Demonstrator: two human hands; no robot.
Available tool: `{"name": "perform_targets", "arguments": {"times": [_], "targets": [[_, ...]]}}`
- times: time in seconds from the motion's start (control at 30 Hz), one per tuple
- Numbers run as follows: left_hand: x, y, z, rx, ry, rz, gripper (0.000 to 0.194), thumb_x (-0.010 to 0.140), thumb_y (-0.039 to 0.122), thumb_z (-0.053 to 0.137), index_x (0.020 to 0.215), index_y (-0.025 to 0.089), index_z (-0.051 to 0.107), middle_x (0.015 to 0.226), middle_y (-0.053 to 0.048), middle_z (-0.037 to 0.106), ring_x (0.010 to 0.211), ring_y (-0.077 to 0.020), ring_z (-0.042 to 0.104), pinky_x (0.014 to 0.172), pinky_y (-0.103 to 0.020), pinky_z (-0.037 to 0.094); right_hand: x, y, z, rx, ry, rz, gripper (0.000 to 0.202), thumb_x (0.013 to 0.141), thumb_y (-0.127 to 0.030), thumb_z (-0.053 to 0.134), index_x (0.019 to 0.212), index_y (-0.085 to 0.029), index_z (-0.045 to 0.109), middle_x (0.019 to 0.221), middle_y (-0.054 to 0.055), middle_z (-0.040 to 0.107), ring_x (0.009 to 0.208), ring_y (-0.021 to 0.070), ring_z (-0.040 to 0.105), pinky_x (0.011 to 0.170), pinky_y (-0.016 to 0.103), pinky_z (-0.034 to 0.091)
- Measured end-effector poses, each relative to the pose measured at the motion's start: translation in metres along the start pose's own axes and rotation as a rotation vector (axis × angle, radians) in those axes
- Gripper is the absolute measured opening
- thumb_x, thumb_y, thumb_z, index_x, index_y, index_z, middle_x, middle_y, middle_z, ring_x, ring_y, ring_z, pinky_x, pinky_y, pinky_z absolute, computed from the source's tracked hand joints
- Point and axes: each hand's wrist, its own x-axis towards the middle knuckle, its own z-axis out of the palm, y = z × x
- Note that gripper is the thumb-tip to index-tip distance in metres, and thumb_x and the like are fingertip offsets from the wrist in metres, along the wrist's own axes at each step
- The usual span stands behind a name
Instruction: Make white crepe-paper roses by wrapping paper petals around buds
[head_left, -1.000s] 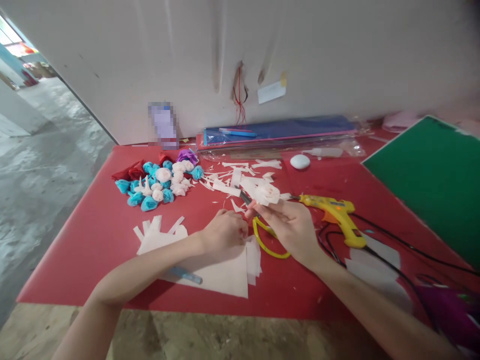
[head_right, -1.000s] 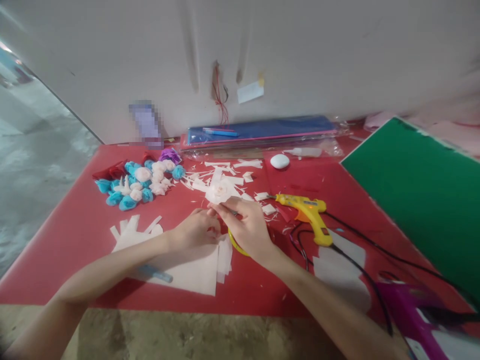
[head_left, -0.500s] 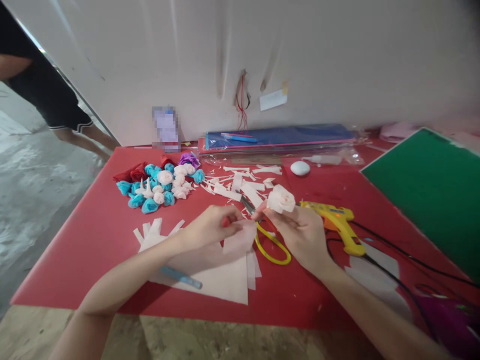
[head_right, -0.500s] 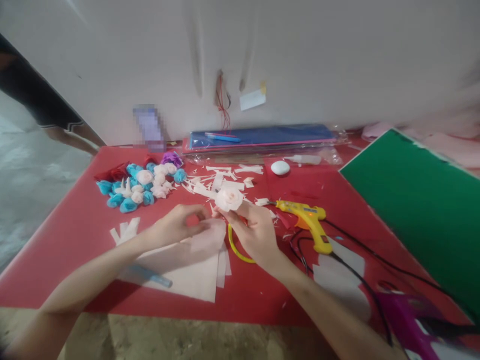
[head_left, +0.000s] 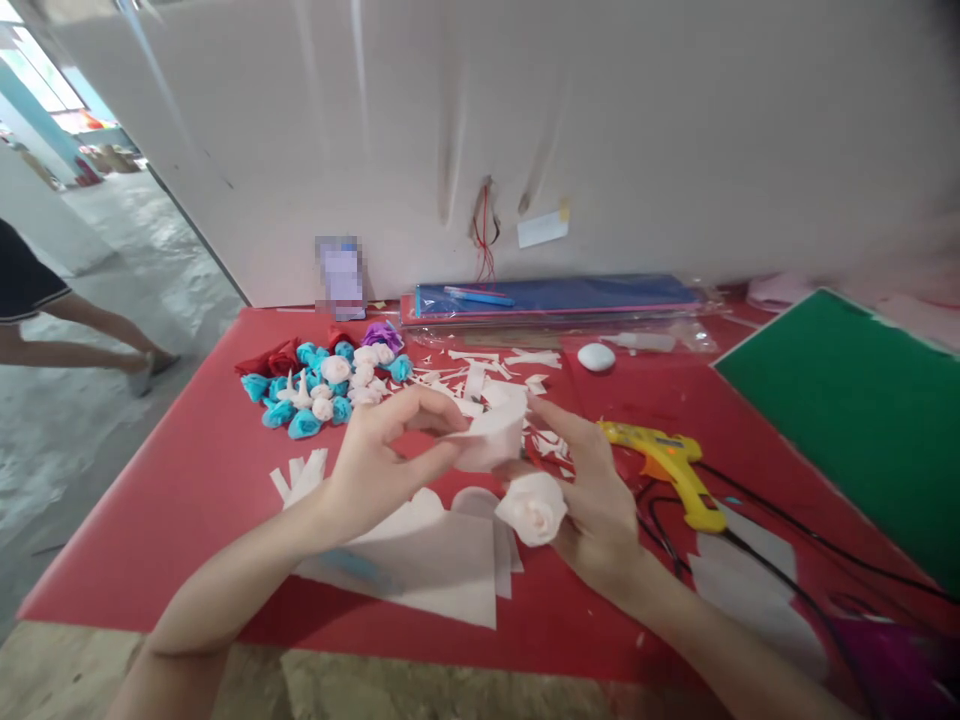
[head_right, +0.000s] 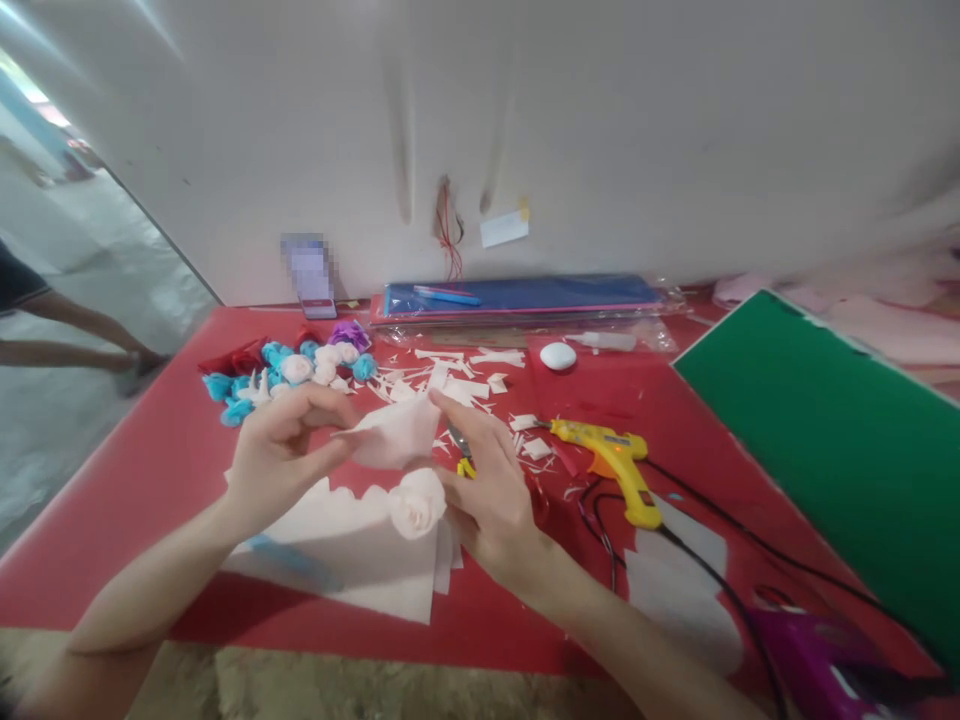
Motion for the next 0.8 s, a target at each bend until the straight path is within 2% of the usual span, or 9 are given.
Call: {"name": "perform_targets", "arguments": {"times": [0.07, 0.13, 0.23, 0.37, 0.47, 0.53, 0.6, 0.7, 0.8], "targets": [[-0.001, 0.006, -0.001, 0.021, -0.013, 0.058, 0.011, 0.072, 0.006, 0.058, 0.073, 0.017, 0.055, 0.066, 0.004, 0.063, 0.057, -0.0043, 0.059, 0.054, -0.011, 0.050, 0.000, -0.003, 0.001, -0.013, -0.005, 0.078, 0.012, 0.081, -0.017, 0.051, 0.088, -0.022, 0.059, 0.134, 0.008, 0.036, 0.115, 0.0264, 0.042, 0.087, 0.041, 0.042], [-0.001, 0.008, -0.002, 0.034, -0.012, 0.096, 0.010, 0.072, 0.007, 0.060, 0.074, 0.017, 0.057, 0.067, 0.004, 0.065, 0.058, -0.0045, 0.059, 0.053, -0.011, 0.050, 0.000, -0.005, 0.002, 0.004, -0.004, 0.091, 0.013, 0.081, -0.017, 0.051, 0.090, -0.022, 0.058, 0.130, 0.009, 0.041, 0.113, 0.0264, 0.042, 0.086, 0.043, 0.042], [-0.003, 0.005, -0.001, -0.007, -0.023, 0.084, 0.008, 0.072, 0.010, 0.061, 0.075, 0.017, 0.059, 0.069, 0.002, 0.066, 0.061, -0.0061, 0.060, 0.054, -0.012, 0.050, 0.003, -0.004, 0.001, 0.089, -0.002, -0.030, 0.016, 0.084, -0.016, 0.044, 0.085, -0.022, 0.058, 0.103, 0.008, 0.058, 0.104, 0.0247, 0.048, 0.084, 0.043, 0.042], [-0.002, -0.001, 0.002, -0.129, -0.149, 0.016, 0.008, 0.076, 0.016, 0.060, 0.084, 0.017, 0.061, 0.077, -0.001, 0.065, 0.070, -0.0092, 0.060, 0.066, -0.019, 0.051, 0.002, -0.002, -0.001, 0.103, 0.039, -0.093, 0.018, 0.084, -0.013, 0.041, 0.085, -0.019, 0.058, 0.080, 0.006, 0.062, 0.088, 0.0228, 0.053, 0.085, 0.046, 0.042], [-0.002, -0.002, 0.007, -0.188, -0.292, 0.015, 0.012, 0.080, 0.014, 0.054, 0.086, 0.018, 0.063, 0.094, -0.005, 0.064, 0.087, -0.0127, 0.057, 0.080, -0.026, 0.048, -0.002, -0.001, 0.000, 0.107, 0.083, -0.063, 0.019, 0.080, -0.010, 0.045, 0.089, -0.020, 0.058, 0.082, 0.006, 0.062, 0.091, 0.0238, 0.054, 0.086, 0.047, 0.042], [-0.004, -0.001, 0.011, -0.203, -0.338, 0.018, 0.018, 0.081, 0.011, 0.050, 0.086, 0.019, 0.065, 0.098, -0.006, 0.060, 0.091, -0.0137, 0.055, 0.083, -0.028, 0.046, -0.004, -0.001, 0.002, 0.148, 0.096, 0.004, 0.020, 0.078, -0.009, 0.048, 0.088, -0.023, 0.058, 0.087, 0.005, 0.061, 0.095, 0.0246, 0.054, 0.087, 0.049, 0.041], [-0.006, -0.001, 0.015, -0.234, -0.329, 0.013, 0.020, 0.081, 0.010, 0.048, 0.087, 0.019, 0.065, 0.093, -0.006, 0.056, 0.087, -0.0129, 0.054, 0.080, -0.028, 0.047, -0.006, -0.002, 0.005, 0.188, 0.111, 0.047, 0.018, 0.077, -0.010, 0.050, 0.085, -0.024, 0.058, 0.092, 0.004, 0.061, 0.097, 0.0249, 0.053, 0.087, 0.049, 0.041], [-0.010, 0.001, 0.018, -0.261, -0.292, 0.010, 0.018, 0.081, 0.010, 0.048, 0.082, 0.018, 0.064, 0.084, -0.004, 0.052, 0.082, -0.0125, 0.052, 0.076, -0.028, 0.047, -0.005, -0.002, 0.006, 0.187, 0.130, 0.005, 0.012, 0.078, -0.012, 0.050, 0.080, -0.022, 0.058, 0.095, 0.006, 0.060, 0.094, 0.0252, 0.053, 0.083, 0.051, 0.042], [-0.012, 0.004, 0.019, -0.176, -0.303, 0.021, 0.021, 0.079, 0.006, 0.045, 0.077, 0.018, 0.062, 0.084, -0.005, 0.052, 0.085, -0.0147, 0.050, 0.076, -0.030, 0.046, -0.002, -0.003, 0.005, 0.145, 0.106, -0.011, 0.012, 0.078, -0.012, 0.049, 0.082, -0.019, 0.058, 0.093, 0.008, 0.060, 0.092, 0.0254, 0.053, 0.081, 0.050, 0.043]]}}
